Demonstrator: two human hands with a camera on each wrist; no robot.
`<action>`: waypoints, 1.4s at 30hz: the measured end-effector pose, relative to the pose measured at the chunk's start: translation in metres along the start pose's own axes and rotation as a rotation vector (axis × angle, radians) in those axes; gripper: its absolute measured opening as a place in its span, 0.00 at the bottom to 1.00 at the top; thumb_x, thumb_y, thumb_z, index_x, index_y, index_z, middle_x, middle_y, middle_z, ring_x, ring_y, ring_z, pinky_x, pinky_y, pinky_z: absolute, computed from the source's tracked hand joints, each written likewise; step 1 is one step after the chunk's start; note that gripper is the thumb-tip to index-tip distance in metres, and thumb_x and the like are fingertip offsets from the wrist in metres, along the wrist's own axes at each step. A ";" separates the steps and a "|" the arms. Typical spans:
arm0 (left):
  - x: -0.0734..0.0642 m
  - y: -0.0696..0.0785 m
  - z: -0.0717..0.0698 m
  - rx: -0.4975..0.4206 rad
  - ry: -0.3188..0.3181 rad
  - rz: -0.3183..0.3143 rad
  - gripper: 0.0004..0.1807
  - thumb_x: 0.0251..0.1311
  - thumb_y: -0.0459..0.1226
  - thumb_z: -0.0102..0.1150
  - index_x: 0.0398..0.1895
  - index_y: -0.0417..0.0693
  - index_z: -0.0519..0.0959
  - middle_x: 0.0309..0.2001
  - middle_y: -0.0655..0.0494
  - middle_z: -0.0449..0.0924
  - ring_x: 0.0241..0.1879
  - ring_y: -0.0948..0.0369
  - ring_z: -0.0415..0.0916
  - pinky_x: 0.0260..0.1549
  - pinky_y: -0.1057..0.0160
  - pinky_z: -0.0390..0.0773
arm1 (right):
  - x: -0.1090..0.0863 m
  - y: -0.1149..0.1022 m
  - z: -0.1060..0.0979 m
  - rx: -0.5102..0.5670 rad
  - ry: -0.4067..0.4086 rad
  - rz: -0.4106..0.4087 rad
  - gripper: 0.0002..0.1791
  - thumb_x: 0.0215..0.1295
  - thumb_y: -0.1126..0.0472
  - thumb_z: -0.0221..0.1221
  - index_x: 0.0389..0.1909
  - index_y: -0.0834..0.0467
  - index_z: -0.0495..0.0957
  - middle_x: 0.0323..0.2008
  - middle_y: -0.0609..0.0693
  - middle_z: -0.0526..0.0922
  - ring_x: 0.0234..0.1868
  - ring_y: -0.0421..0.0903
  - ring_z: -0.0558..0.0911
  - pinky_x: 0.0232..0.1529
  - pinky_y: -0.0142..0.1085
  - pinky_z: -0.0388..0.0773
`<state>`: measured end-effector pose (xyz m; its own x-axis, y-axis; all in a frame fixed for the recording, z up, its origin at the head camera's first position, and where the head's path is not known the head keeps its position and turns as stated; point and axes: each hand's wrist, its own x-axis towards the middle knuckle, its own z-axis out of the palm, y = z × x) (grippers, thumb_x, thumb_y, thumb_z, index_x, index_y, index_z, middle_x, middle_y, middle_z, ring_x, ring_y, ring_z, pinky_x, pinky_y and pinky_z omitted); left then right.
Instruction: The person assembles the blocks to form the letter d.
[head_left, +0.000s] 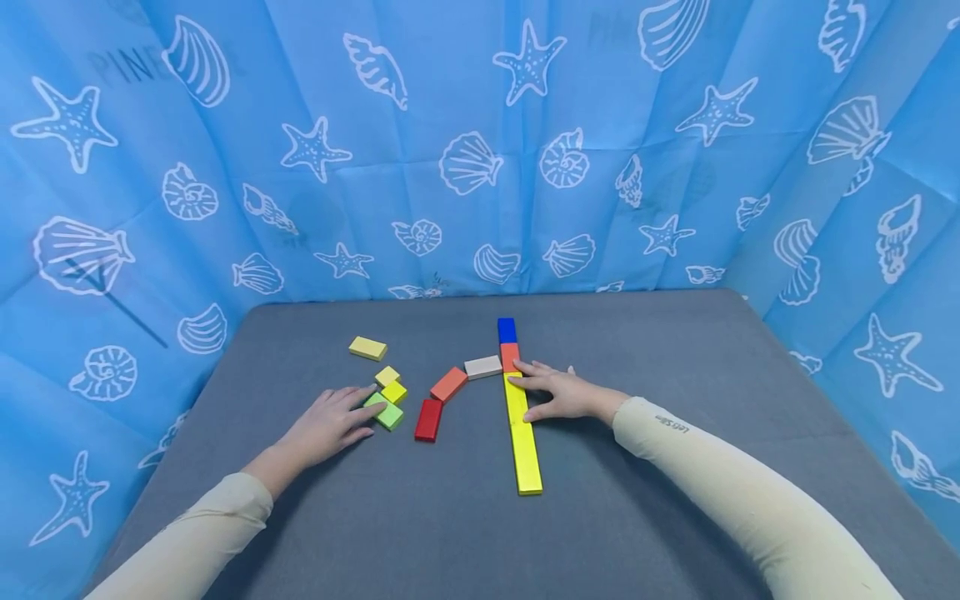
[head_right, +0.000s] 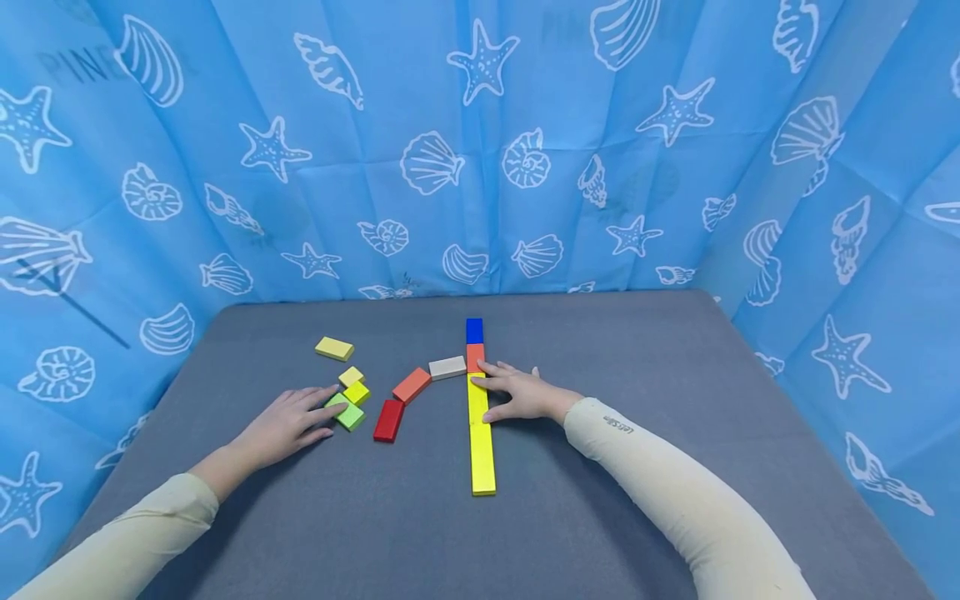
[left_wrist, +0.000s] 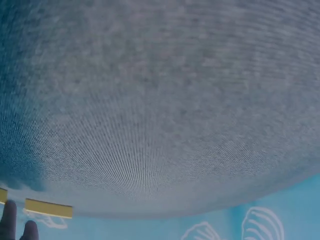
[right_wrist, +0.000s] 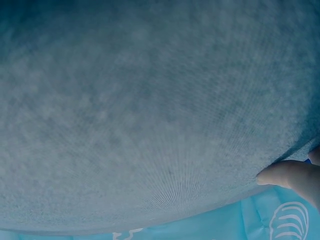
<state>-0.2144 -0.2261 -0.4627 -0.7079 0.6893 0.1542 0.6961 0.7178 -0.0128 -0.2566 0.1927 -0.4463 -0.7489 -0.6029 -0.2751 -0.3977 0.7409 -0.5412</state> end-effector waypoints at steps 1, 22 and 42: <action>0.000 0.000 0.000 -0.010 -0.010 0.000 0.28 0.60 0.43 0.66 0.64 0.50 0.75 0.64 0.42 0.71 0.58 0.46 0.72 0.54 0.42 0.70 | 0.000 0.000 0.000 0.002 -0.001 -0.001 0.41 0.62 0.43 0.63 0.73 0.50 0.61 0.77 0.50 0.48 0.76 0.58 0.43 0.61 0.72 0.31; -0.006 0.004 0.006 -0.026 0.137 0.074 0.24 0.52 0.38 0.72 0.55 0.54 0.82 0.40 0.54 0.80 0.40 0.57 0.76 0.43 0.51 0.74 | 0.001 0.000 0.001 0.009 -0.005 -0.001 0.41 0.62 0.42 0.63 0.73 0.50 0.61 0.77 0.51 0.48 0.76 0.59 0.43 0.61 0.72 0.31; -0.016 0.063 -0.008 -0.098 -0.012 0.289 0.24 0.61 0.53 0.62 0.57 0.55 0.80 0.31 0.66 0.69 0.30 0.69 0.64 0.32 0.67 0.69 | 0.000 0.000 0.001 0.005 0.002 0.005 0.41 0.61 0.42 0.63 0.73 0.50 0.61 0.77 0.51 0.47 0.75 0.59 0.43 0.61 0.73 0.31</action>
<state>-0.1585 -0.1930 -0.4584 -0.4799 0.8651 0.1459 0.8766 0.4794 0.0414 -0.2561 0.1927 -0.4466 -0.7522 -0.5983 -0.2761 -0.3909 0.7426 -0.5439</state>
